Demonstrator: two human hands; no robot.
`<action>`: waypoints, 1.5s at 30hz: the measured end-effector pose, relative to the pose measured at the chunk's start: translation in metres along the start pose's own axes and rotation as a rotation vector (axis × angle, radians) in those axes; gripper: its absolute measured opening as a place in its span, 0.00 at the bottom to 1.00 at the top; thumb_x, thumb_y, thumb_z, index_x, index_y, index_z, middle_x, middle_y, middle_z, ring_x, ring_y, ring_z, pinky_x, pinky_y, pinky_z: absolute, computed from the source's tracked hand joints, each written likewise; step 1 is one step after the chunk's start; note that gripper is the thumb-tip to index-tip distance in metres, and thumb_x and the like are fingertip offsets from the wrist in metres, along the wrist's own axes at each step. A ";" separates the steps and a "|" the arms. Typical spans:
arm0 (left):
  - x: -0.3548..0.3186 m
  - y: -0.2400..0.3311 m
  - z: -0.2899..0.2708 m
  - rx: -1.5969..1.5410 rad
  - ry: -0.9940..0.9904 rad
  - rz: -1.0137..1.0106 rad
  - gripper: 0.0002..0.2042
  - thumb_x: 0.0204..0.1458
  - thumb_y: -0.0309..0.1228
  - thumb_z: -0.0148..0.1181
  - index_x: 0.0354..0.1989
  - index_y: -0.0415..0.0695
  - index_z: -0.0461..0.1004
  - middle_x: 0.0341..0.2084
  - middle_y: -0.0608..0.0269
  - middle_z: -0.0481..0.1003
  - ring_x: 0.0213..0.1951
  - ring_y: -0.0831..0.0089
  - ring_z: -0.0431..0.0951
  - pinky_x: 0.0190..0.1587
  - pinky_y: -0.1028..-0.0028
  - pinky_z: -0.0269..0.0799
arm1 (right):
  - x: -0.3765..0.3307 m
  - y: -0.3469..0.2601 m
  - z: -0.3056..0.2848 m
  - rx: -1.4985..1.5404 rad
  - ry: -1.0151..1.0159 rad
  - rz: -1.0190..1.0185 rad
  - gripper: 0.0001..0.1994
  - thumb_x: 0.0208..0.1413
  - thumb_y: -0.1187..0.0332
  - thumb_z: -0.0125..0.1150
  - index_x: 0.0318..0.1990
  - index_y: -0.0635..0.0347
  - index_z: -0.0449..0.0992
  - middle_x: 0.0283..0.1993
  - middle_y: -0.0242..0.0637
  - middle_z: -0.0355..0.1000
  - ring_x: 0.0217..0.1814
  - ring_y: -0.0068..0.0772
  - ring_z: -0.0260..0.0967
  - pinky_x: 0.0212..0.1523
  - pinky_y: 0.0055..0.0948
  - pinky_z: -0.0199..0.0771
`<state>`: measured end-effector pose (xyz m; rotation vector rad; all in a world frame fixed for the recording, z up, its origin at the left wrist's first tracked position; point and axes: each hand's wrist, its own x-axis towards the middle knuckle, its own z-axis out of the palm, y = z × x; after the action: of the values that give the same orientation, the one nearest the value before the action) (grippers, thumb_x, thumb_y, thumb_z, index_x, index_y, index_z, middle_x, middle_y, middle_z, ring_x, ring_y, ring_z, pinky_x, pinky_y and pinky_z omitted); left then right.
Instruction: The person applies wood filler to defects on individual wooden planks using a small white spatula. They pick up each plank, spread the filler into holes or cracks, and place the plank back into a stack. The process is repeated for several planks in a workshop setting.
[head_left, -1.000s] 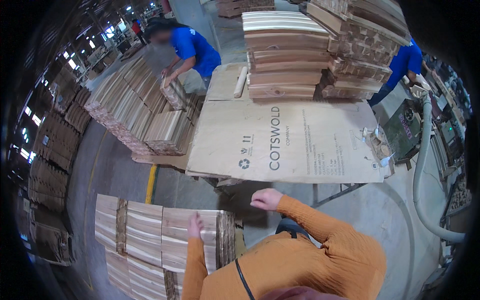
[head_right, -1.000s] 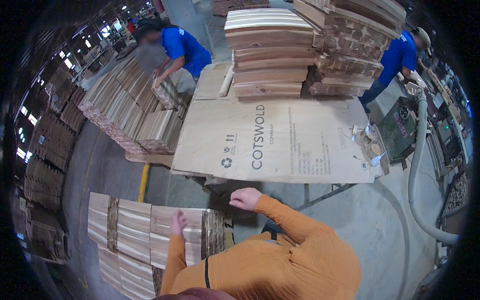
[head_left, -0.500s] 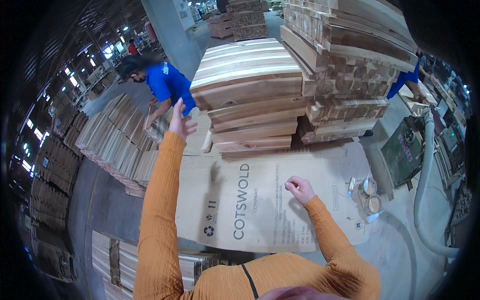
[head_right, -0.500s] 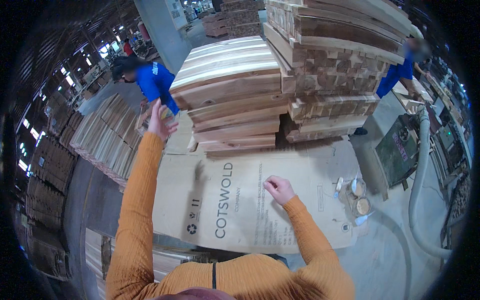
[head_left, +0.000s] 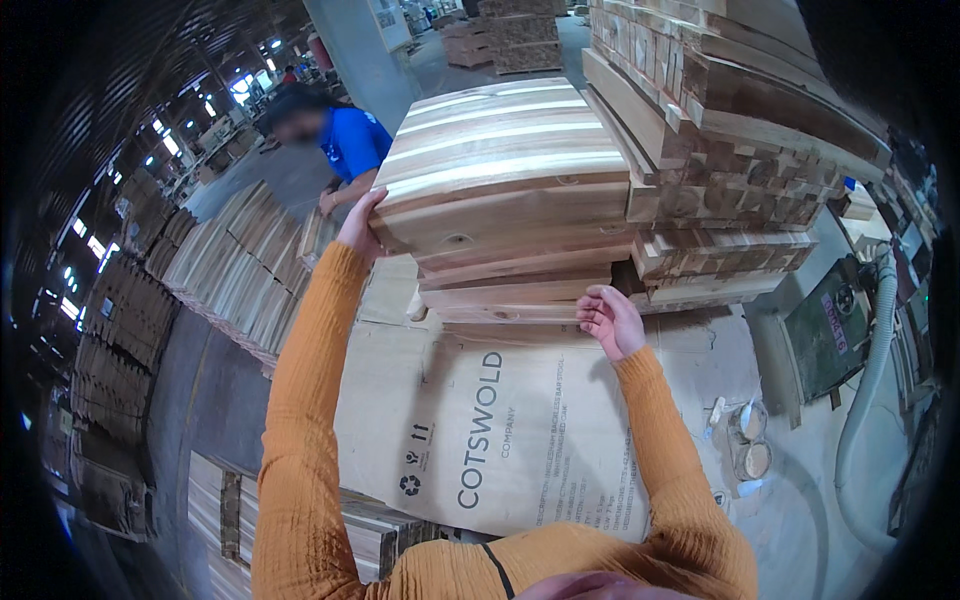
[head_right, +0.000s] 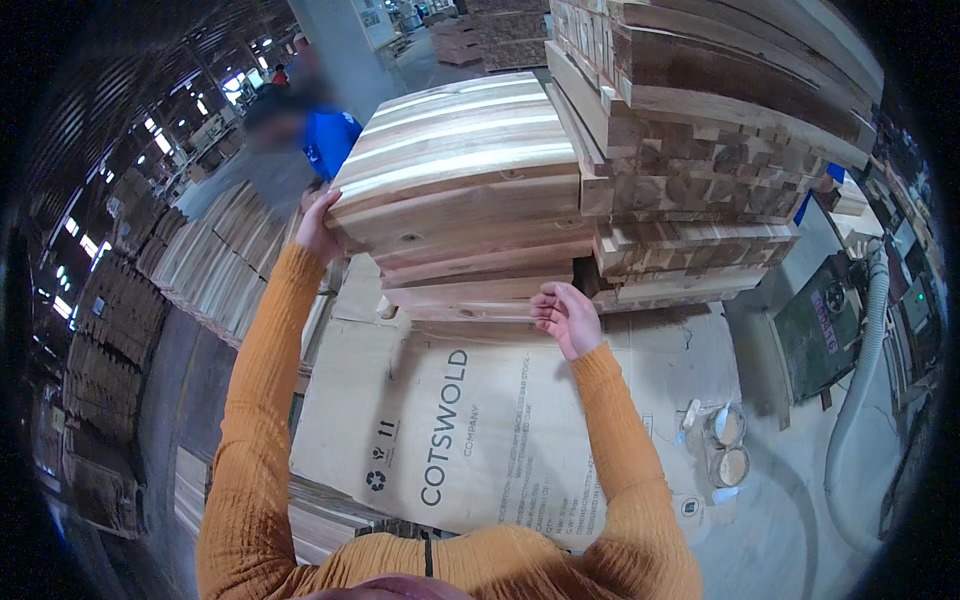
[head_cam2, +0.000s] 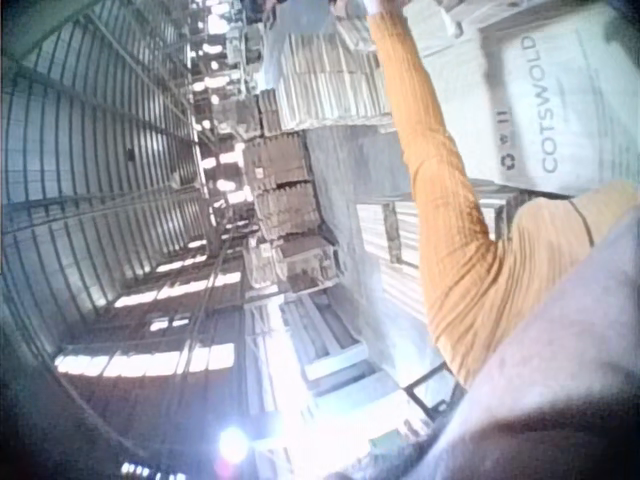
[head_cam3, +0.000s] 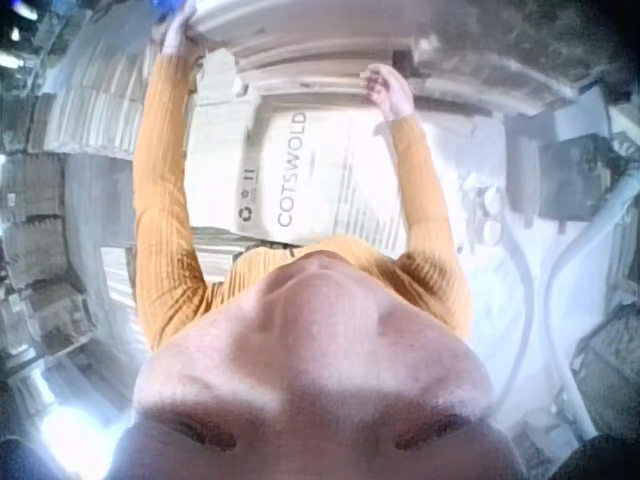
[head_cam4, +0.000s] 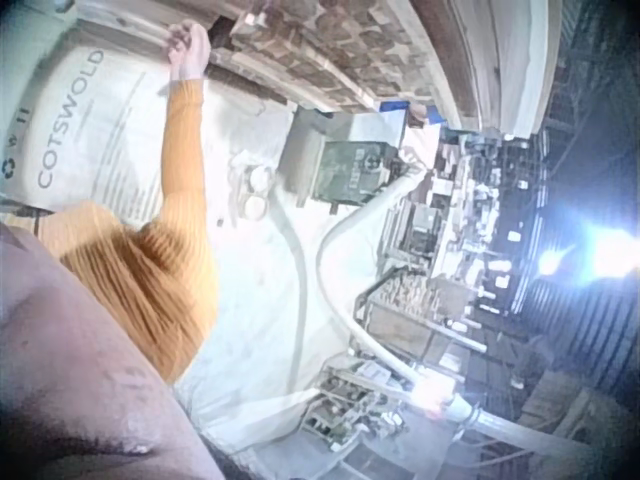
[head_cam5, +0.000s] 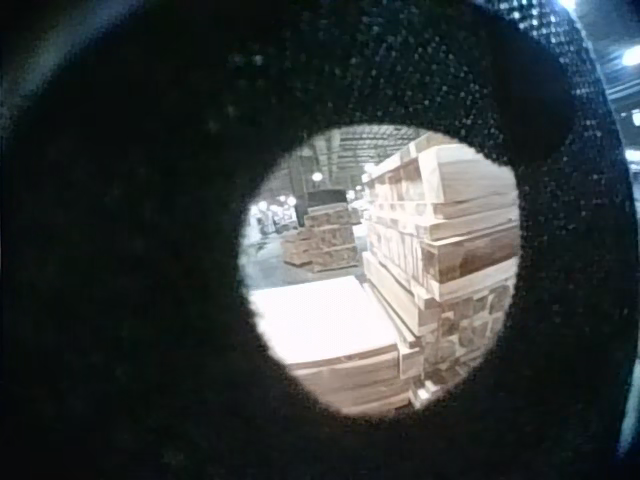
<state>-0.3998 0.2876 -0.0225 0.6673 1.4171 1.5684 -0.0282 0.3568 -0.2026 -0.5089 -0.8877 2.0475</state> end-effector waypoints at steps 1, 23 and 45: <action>-0.008 -0.004 -0.010 0.018 -0.034 0.029 0.31 0.47 0.48 0.57 0.60 0.52 0.61 0.57 0.57 0.63 0.57 0.58 0.64 0.51 0.45 0.61 | 0.004 -0.004 0.009 0.063 -0.020 0.034 0.12 0.63 0.63 0.43 0.43 0.61 0.69 0.40 0.41 0.73 0.37 0.33 0.72 0.36 0.29 0.73; -0.414 -0.144 -0.140 -0.266 0.287 0.359 0.25 0.50 0.37 0.51 0.54 0.34 0.64 0.52 0.52 0.69 0.54 0.59 0.69 0.59 0.60 0.60 | -0.136 0.105 0.063 0.540 -0.033 0.137 0.39 0.57 0.34 0.33 0.63 0.58 0.57 0.60 0.46 0.61 0.59 0.45 0.61 0.56 0.46 0.64; -0.591 -0.203 -0.102 0.307 -0.137 0.181 0.52 0.32 0.53 0.72 0.63 0.37 0.50 0.58 0.53 0.58 0.59 0.63 0.60 0.60 0.67 0.57 | -0.400 0.093 0.050 0.500 0.039 0.009 0.38 0.57 0.34 0.31 0.62 0.56 0.59 0.57 0.44 0.64 0.56 0.42 0.64 0.54 0.44 0.66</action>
<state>-0.1651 -0.2886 -0.1389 1.0917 1.5419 1.4214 0.1216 -0.0282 -0.2227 -0.2741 -0.3249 2.1582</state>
